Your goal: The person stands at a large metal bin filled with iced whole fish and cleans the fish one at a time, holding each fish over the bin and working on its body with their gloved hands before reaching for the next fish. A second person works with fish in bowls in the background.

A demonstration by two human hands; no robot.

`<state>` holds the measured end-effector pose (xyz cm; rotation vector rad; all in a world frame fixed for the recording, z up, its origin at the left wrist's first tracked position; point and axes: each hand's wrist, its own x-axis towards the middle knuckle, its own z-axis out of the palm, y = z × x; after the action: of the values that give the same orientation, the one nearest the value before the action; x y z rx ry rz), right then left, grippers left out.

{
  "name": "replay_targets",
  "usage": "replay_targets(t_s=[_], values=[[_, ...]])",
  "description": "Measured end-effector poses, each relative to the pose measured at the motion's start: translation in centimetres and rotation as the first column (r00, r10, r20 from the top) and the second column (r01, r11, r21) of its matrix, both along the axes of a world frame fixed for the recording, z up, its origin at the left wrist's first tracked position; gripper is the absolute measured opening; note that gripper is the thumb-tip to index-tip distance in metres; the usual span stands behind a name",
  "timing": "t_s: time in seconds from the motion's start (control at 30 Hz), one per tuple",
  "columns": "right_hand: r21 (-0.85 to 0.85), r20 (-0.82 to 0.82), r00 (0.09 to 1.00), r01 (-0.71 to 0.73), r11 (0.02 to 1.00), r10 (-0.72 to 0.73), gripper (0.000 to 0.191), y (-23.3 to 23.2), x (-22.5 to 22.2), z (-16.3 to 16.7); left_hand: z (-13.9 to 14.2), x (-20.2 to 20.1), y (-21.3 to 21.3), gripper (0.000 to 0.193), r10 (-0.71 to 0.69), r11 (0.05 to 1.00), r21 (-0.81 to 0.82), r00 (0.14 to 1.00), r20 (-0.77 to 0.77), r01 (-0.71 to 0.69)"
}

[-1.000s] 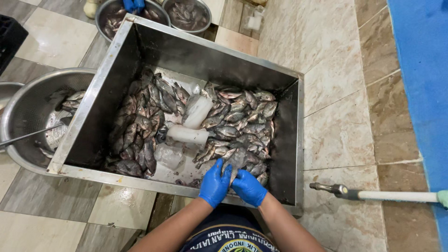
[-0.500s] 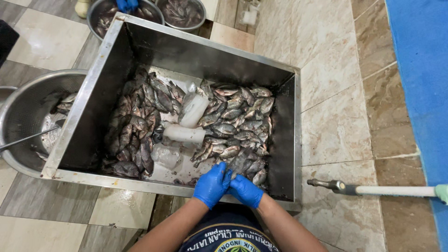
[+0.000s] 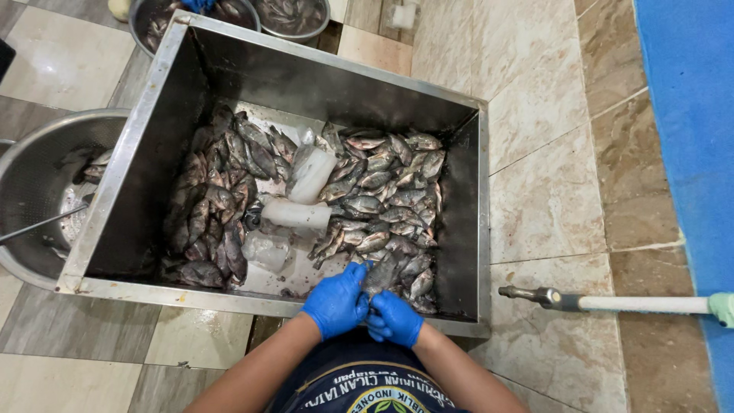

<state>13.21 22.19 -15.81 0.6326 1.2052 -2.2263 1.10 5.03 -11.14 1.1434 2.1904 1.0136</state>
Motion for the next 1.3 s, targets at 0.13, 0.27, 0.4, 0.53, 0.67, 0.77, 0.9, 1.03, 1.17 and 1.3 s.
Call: replay_targets(t_s=[0.13, 0.27, 0.4, 0.53, 0.67, 0.77, 0.9, 1.03, 1.17, 1.3], values=[[0.137, -0.097, 0.994, -0.032, 0.990, 0.045, 0.040, -0.2, 0.2, -0.2, 1.7, -0.1, -0.7, 0.099, -0.072, 0.994, -0.074, 0.993, 0.095, 0.079], [0.273, -0.051, 0.993, -0.087, 0.958, 0.104, 0.036, -0.4, -0.2, 0.0, 2.5, 0.3, -0.5, 0.095, -0.045, 0.969, -0.238, 0.996, 0.079, 0.063], [0.381, -0.017, 0.992, -0.112, 0.918, 0.128, 0.045, -0.4, -0.7, 0.2, 2.1, 0.9, -0.1, 0.081, 0.026, 0.983, -0.184, 0.999, 0.037, -0.018], [0.214, -0.115, 0.990, -0.053, 0.975, 0.079, 0.032, -0.3, -0.7, 0.9, 1.9, 0.7, -0.5, 0.081, 0.046, 0.999, -0.004, 0.996, 0.077, -0.046], [0.021, -0.105, 0.994, -0.042, 0.999, 0.044, 0.030, -0.4, -0.3, 1.3, 1.5, -0.2, -1.3, 0.083, -0.022, 0.998, 0.058, 0.968, 0.249, 0.008], [-0.115, -0.106, 0.994, -0.043, 0.992, 0.031, 0.032, -0.3, -0.3, 1.0, 0.2, -0.7, -1.7, 0.082, -0.070, 0.988, 0.150, 0.952, 0.296, 0.026], [-0.272, -0.136, 0.991, -0.033, 0.962, -0.004, 0.033, 0.3, -0.3, 0.8, -2.7, -0.7, -1.8, 0.082, -0.099, 0.953, 0.304, 0.954, 0.282, 0.009], [-0.377, -0.178, 0.982, -0.012, 0.926, -0.060, 0.027, 0.5, -0.3, 1.1, -5.4, -0.4, -1.7, 0.081, -0.125, 0.905, 0.425, 0.941, 0.313, -0.021], [-0.445, -0.193, 0.975, 0.018, 0.895, -0.115, 0.029, 0.2, -0.8, 1.8, -7.2, -0.1, -1.4, 0.075, -0.148, 0.880, 0.462, 0.863, 0.482, -0.108], [-0.499, -0.206, 0.960, 0.062, 0.864, -0.188, 0.031, 0.3, -1.0, 2.3, -8.2, 0.4, -0.6, 0.077, -0.053, 0.933, 0.304, 0.765, 0.642, -0.190]])
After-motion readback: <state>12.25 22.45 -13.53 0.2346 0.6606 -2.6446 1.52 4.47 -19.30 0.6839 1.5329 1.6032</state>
